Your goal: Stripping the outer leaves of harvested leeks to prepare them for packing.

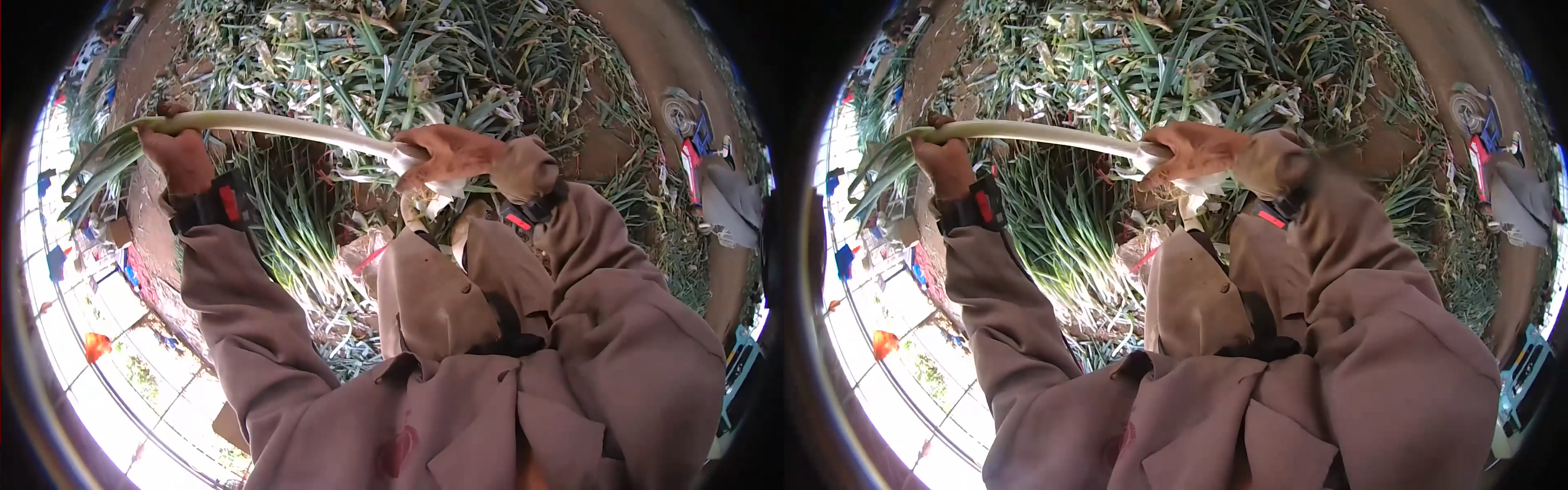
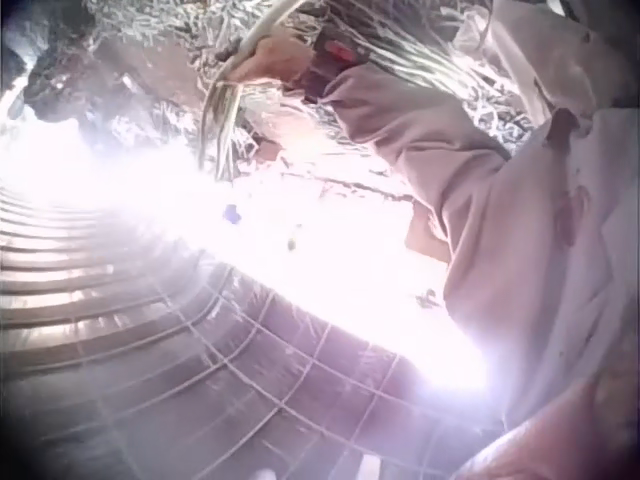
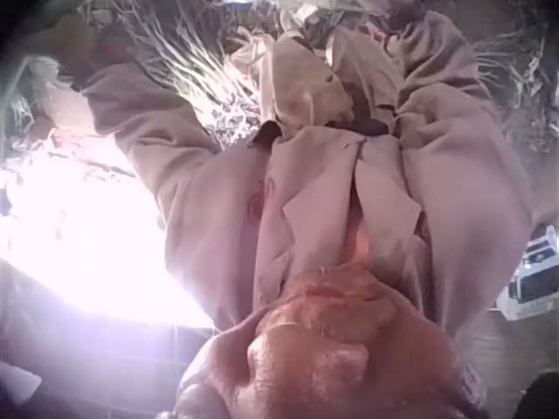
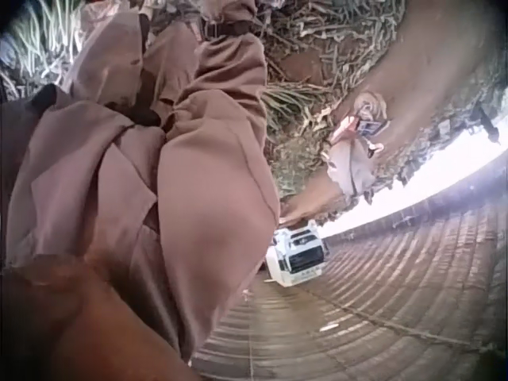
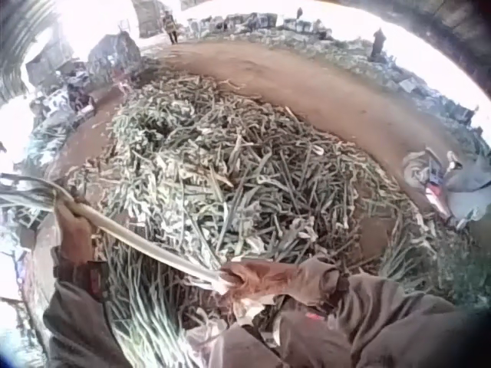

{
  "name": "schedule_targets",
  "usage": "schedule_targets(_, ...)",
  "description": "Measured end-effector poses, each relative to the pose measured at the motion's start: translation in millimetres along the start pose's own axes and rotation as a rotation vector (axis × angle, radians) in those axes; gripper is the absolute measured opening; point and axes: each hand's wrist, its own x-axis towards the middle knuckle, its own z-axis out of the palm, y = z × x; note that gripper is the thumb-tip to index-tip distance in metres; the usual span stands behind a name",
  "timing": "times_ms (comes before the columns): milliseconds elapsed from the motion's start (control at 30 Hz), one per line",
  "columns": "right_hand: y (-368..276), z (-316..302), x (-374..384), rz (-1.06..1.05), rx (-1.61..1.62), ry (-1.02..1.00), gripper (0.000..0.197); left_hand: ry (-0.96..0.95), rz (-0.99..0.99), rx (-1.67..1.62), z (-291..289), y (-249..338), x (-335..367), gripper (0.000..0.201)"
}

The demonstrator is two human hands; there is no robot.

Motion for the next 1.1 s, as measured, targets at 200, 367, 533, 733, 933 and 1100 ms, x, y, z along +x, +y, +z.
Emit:
schedule_targets(200,12.4,34.5,9.9,-0.169,0.137,0.103,0.085,0.09,-0.05,-0.063,-141.3,-26.0,27.3,0.028)
schedule_targets(367,-18.9,49.0,-18.0,-0.09,0.277,-0.036,0.072,0.101,-0.277,-0.45,-233.0,-28.6,41.1,0.024)
schedule_targets(533,-65.8,43.7,-38.1,-0.106,-0.011,0.049,0.065,-0.046,-0.179,0.254,-236.5,-79.3,33.2,0.023)
schedule_targets(733,-116.2,77.8,-80.8,-0.109,-0.127,0.143,0.043,0.034,-0.195,0.436,-359.7,-37.4,34.3,0.025)
schedule_targets(933,-53.2,34.9,-160.3,-0.055,-0.018,0.355,0.035,0.388,-0.11,0.131,-444.0,14.6,9.2,0.024)
schedule_targets(1100,-28.9,-53.4,-38.7,-0.198,-0.118,1.029,0.042,0.361,0.002,0.057,-479.7,30.7,-37.2,0.021)
